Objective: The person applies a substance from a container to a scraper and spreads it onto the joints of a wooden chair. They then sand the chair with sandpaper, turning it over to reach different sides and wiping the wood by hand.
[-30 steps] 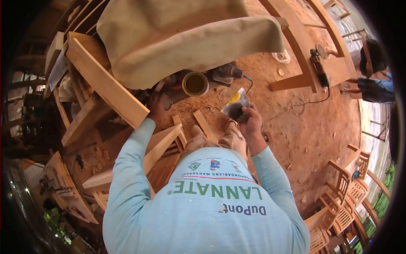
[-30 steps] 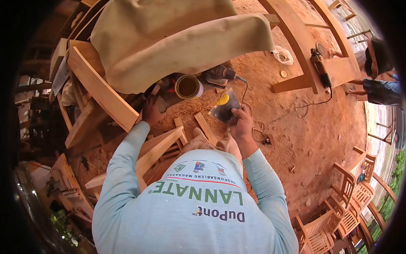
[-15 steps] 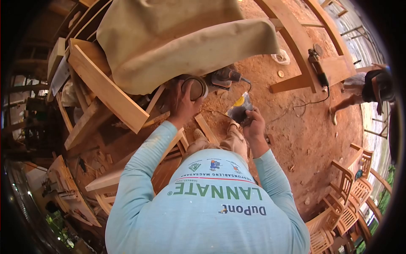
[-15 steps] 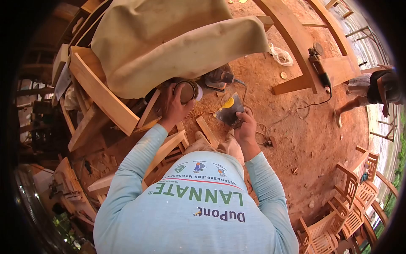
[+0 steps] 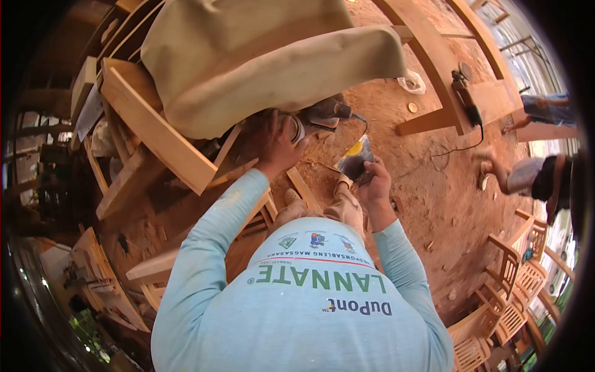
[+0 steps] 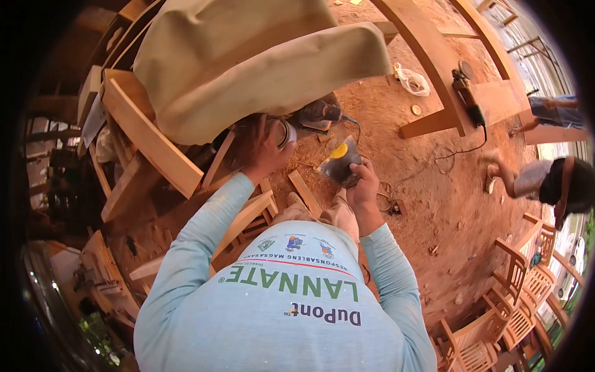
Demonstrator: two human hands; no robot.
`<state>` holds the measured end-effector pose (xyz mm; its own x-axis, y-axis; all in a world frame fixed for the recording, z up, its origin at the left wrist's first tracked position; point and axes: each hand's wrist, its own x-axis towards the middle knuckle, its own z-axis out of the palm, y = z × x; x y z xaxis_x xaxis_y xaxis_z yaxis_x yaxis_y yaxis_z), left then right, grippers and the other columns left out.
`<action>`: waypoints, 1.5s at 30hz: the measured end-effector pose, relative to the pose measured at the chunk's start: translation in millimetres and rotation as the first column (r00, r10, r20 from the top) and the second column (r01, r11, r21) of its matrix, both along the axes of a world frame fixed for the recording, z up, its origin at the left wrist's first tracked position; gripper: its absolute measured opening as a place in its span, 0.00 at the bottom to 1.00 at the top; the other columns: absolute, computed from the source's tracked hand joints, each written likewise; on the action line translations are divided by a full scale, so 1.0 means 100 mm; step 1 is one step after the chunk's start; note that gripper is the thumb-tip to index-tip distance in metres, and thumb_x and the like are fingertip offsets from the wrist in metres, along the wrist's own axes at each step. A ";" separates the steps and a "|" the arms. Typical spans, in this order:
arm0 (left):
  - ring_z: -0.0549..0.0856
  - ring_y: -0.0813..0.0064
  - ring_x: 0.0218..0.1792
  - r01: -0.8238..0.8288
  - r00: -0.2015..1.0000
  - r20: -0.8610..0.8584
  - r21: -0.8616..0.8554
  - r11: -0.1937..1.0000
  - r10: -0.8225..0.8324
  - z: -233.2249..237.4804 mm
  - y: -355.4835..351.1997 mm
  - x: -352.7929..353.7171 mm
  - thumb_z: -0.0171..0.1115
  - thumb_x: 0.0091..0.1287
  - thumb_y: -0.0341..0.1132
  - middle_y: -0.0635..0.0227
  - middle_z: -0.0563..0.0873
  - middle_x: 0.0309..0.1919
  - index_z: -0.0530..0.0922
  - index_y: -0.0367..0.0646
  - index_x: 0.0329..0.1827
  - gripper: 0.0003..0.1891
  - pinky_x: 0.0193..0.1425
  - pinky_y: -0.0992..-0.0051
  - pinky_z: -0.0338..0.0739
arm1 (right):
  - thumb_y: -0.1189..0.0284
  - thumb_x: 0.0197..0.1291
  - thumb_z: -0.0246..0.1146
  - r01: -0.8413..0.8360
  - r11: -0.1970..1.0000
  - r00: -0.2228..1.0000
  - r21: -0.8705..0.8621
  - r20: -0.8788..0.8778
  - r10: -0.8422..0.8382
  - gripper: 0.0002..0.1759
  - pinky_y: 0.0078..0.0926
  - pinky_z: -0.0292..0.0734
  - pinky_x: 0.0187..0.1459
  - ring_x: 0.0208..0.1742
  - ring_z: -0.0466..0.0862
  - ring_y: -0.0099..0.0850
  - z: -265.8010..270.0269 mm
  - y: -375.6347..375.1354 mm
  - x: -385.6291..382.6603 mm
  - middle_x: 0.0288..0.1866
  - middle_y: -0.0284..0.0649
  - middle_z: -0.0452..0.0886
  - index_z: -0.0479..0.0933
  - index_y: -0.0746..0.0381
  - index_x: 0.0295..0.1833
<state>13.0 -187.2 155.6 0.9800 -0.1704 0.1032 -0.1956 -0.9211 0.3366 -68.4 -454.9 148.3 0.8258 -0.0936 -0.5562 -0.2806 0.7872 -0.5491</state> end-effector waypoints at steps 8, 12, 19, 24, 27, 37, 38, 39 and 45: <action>0.64 0.30 0.75 -0.165 0.976 0.141 -0.036 0.986 0.168 -0.51 -0.30 0.15 0.65 0.67 0.57 0.36 0.65 0.76 0.69 0.43 0.78 0.41 0.79 0.28 0.46 | 0.79 0.63 0.58 -0.083 0.996 0.996 -0.034 -0.018 0.082 0.14 0.47 0.86 0.58 0.53 0.88 0.40 -0.03 -0.09 0.00 0.49 0.41 0.86 0.77 0.63 0.54; 0.64 0.32 0.75 -0.165 0.979 0.127 0.016 0.986 0.162 -0.62 -0.25 0.19 0.65 0.67 0.55 0.37 0.64 0.77 0.68 0.44 0.79 0.40 0.77 0.29 0.49 | 0.78 0.63 0.59 -0.068 0.996 0.994 -0.062 -0.087 0.062 0.13 0.45 0.85 0.59 0.51 0.89 0.39 -0.24 -0.19 0.02 0.49 0.41 0.87 0.78 0.61 0.52; 0.64 0.32 0.75 -0.166 0.972 0.170 0.015 0.986 0.161 -0.65 -0.22 0.15 0.68 0.61 0.50 0.39 0.61 0.79 0.67 0.46 0.81 0.44 0.70 0.29 0.58 | 0.73 0.64 0.61 -0.222 0.974 0.975 -0.047 0.023 0.223 0.20 0.41 0.84 0.54 0.54 0.88 0.42 -0.36 -0.26 0.20 0.54 0.46 0.89 0.81 0.64 0.60; 0.62 0.33 0.77 -0.133 0.951 0.242 -0.242 0.961 0.192 -0.58 -0.11 -0.04 0.70 0.57 0.42 0.35 0.61 0.77 0.68 0.39 0.78 0.43 0.76 0.32 0.56 | 0.72 0.65 0.61 -0.343 0.938 0.929 -0.051 0.129 0.347 0.22 0.40 0.82 0.53 0.54 0.88 0.40 -0.05 -0.27 0.10 0.55 0.43 0.89 0.79 0.62 0.64; 0.64 0.31 0.75 -0.159 0.890 0.357 -0.342 0.926 0.284 -0.56 -0.12 -0.23 0.68 0.58 0.38 0.34 0.63 0.75 0.69 0.36 0.76 0.40 0.77 0.32 0.56 | 0.73 0.65 0.61 -0.315 0.943 0.947 -0.104 0.037 0.320 0.18 0.40 0.81 0.51 0.51 0.89 0.39 0.09 -0.23 0.02 0.53 0.42 0.89 0.81 0.61 0.60; 0.89 0.50 0.43 -0.166 0.884 0.219 -0.679 0.715 0.414 -0.16 -0.34 -1.55 0.69 0.68 0.30 0.54 0.87 0.40 0.82 0.41 0.56 0.15 0.44 0.56 0.83 | 0.75 0.64 0.64 -0.656 0.751 0.739 -0.078 0.135 0.660 0.17 0.45 0.85 0.54 0.51 0.90 0.40 -0.30 -0.64 0.65 0.49 0.42 0.88 0.77 0.63 0.59; 0.89 0.49 0.39 -0.290 0.871 0.095 -0.692 0.661 0.482 -0.17 -0.39 -1.77 0.68 0.70 0.33 0.52 0.87 0.37 0.82 0.41 0.55 0.13 0.41 0.55 0.82 | 0.77 0.62 0.65 -0.692 0.717 0.702 -0.081 0.158 0.695 0.21 0.47 0.85 0.58 0.53 0.89 0.42 -0.35 -0.70 0.74 0.52 0.44 0.87 0.76 0.62 0.61; 0.89 0.47 0.36 -0.411 0.838 -0.030 -0.693 0.593 0.545 -0.26 -0.47 -2.00 0.67 0.73 0.36 0.50 0.88 0.34 0.82 0.41 0.54 0.12 0.39 0.55 0.82 | 0.78 0.61 0.65 -0.707 0.696 0.678 -0.129 0.160 0.718 0.21 0.44 0.84 0.59 0.54 0.88 0.40 -0.30 -0.69 0.75 0.54 0.42 0.87 0.77 0.61 0.61; 0.90 0.58 0.29 -0.919 0.393 -0.624 -0.299 0.258 0.676 -0.25 -0.76 -3.32 0.57 0.76 0.62 0.53 0.87 0.24 0.85 0.43 0.34 0.29 0.36 0.56 0.81 | 0.81 0.59 0.63 -0.811 0.560 0.546 -0.168 0.127 0.828 0.24 0.38 0.80 0.63 0.59 0.84 0.37 -0.34 -0.59 0.79 0.57 0.38 0.84 0.75 0.60 0.63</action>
